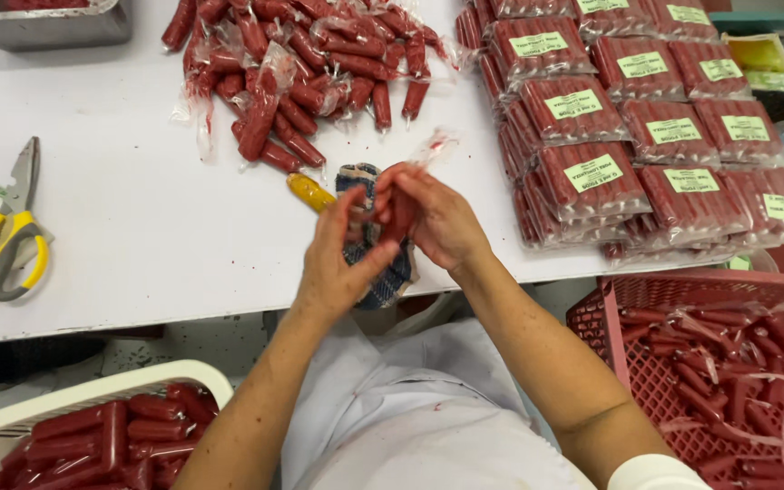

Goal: The person repeatedly wipes individual sausages with a striped cloth on a white table, then places them into a red basket. The person handles loose sausages and packaged sausage bundles on the table, using the cloth to clean each sausage before moving it.

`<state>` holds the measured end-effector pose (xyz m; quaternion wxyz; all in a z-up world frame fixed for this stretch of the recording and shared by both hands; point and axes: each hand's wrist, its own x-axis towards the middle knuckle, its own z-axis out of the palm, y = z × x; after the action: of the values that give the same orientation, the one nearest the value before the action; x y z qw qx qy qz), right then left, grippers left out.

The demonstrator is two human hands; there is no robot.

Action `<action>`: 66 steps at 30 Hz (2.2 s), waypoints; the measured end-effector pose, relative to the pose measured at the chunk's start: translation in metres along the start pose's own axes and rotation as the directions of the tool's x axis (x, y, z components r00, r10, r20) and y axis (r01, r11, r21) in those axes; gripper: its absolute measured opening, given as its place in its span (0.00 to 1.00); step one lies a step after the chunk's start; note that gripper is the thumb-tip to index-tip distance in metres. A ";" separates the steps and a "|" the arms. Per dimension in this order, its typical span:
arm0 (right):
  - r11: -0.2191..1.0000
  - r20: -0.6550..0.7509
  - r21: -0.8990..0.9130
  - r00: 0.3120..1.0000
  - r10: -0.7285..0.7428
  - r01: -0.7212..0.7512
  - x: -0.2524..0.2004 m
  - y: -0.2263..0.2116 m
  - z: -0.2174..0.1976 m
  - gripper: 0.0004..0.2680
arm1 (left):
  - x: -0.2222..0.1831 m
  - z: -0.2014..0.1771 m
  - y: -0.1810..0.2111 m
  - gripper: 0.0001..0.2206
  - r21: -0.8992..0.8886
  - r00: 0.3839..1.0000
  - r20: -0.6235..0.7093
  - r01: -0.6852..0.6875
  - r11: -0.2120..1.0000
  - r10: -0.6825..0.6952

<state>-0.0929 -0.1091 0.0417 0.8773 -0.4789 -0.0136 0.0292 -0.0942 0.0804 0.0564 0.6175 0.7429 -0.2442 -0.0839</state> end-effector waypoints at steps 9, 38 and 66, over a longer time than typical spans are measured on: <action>0.993 -0.007 0.077 0.996 -0.088 0.088 -0.003 -0.013 0.005 0.11 | 0.019 0.046 -0.018 0.25 -0.446 0.997 0.031 0.073 0.892 -0.066; -0.438 0.849 -0.121 0.322 0.419 0.891 0.071 -0.069 0.107 0.08 | 0.017 -0.093 0.012 0.12 -0.194 0.853 0.311 0.489 0.851 -0.419; -0.756 0.953 -0.032 -0.207 -0.220 0.654 0.192 -0.139 0.184 0.07 | -0.049 -0.202 0.038 0.17 -0.103 0.863 0.425 0.347 0.932 -0.274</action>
<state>0.0942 -0.0172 0.2577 0.0063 -0.6132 -0.5509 -0.5661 -0.0606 0.2759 0.1294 0.5953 0.6816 -0.2343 -0.3551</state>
